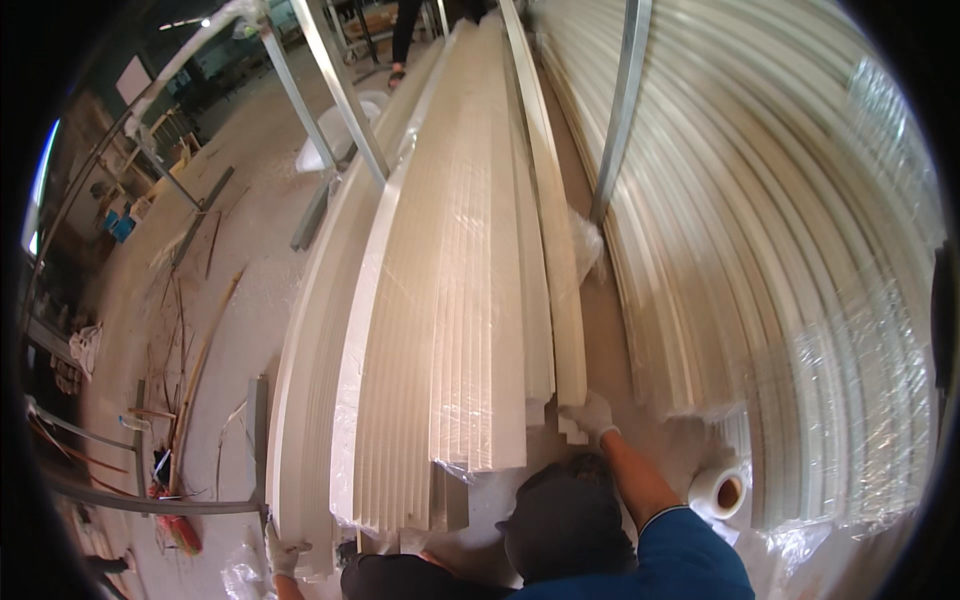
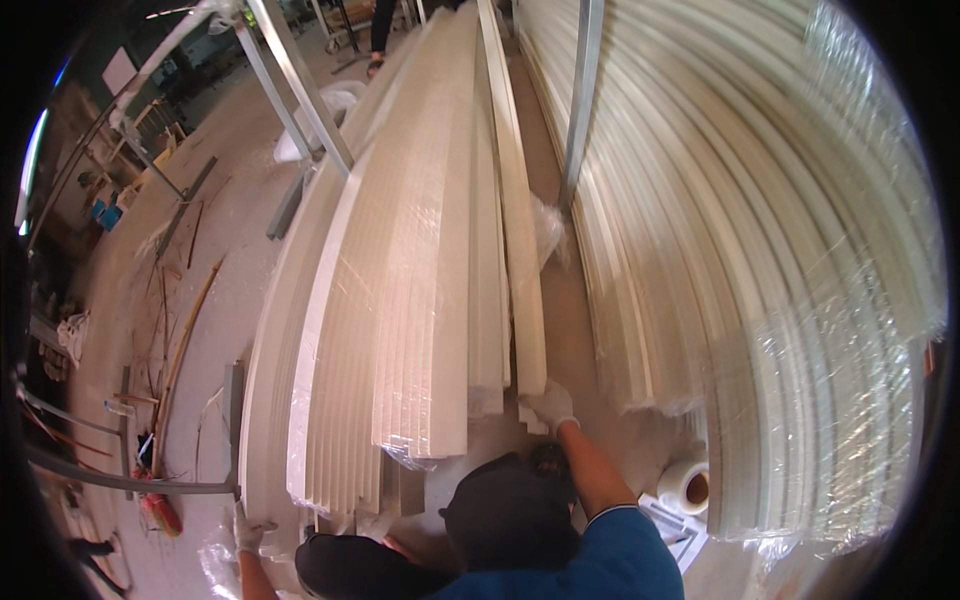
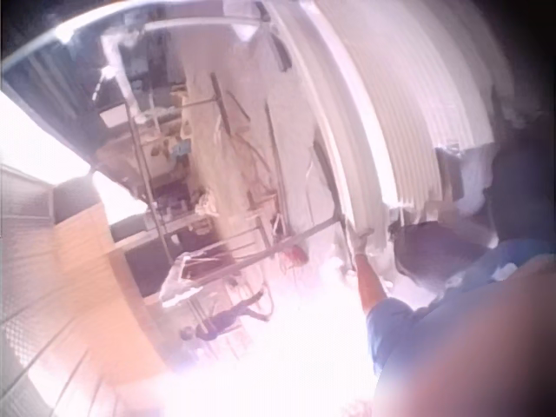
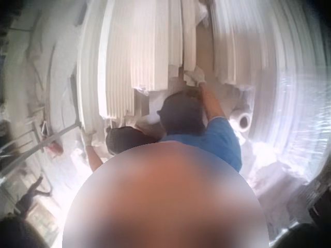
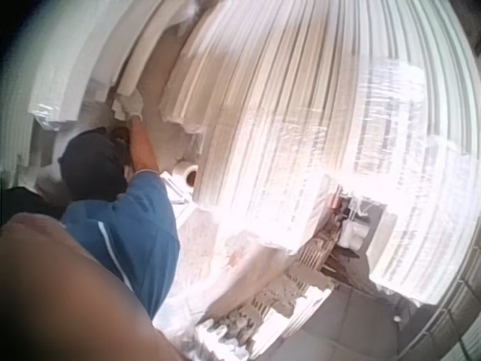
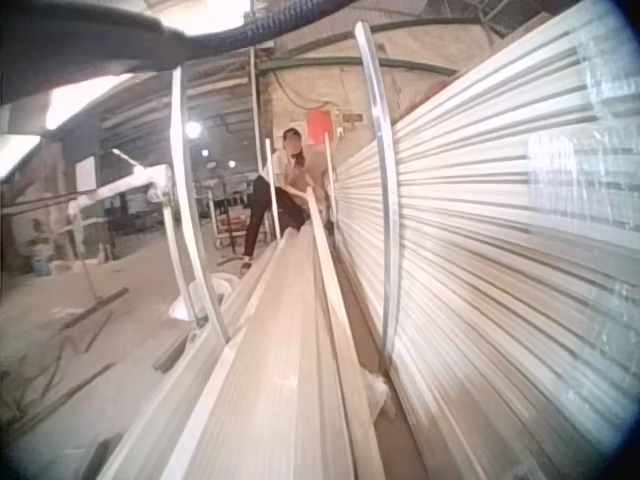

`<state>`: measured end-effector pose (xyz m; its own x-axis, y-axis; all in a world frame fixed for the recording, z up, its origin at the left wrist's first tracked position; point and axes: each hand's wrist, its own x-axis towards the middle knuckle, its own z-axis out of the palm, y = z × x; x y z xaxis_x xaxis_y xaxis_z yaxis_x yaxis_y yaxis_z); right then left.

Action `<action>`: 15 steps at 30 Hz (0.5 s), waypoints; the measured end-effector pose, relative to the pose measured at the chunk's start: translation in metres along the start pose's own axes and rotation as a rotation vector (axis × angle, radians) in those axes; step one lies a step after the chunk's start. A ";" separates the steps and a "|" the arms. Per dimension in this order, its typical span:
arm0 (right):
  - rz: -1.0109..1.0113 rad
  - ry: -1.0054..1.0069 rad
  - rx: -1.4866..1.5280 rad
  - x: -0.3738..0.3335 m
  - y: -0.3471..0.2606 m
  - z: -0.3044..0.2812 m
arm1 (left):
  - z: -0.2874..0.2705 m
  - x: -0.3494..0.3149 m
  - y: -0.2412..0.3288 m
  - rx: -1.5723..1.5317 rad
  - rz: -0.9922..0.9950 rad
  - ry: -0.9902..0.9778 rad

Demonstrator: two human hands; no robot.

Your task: The person repeatedly picks up long, light-colored wooden profiles from a pile, wraps them in clear plastic film, and stacks them on a rack. The person handles the profiles one at a time, wrapping each before placing it in the stack.

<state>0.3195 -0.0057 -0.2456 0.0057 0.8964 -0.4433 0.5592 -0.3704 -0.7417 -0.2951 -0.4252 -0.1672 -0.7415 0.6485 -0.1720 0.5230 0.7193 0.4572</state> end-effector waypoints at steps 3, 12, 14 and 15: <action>-0.057 -0.127 0.312 -0.004 -0.003 -0.015 | 0.002 0.003 -0.006 -0.033 0.155 0.039; -0.290 -0.194 0.844 -0.087 -0.095 -0.129 | 0.010 -0.002 -0.015 0.209 -0.007 0.050; -0.337 -0.259 0.962 -0.109 -0.130 -0.146 | 0.012 0.001 -0.013 0.284 -0.080 0.036; -0.393 -0.302 1.031 -0.119 -0.148 -0.148 | 0.013 0.002 -0.012 0.289 -0.088 0.029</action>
<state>0.3588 -0.0214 -0.0086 -0.2962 0.9510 -0.0884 -0.4691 -0.2255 -0.8539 -0.2975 -0.4296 -0.1842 -0.7987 0.5761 -0.1735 0.5510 0.8162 0.1735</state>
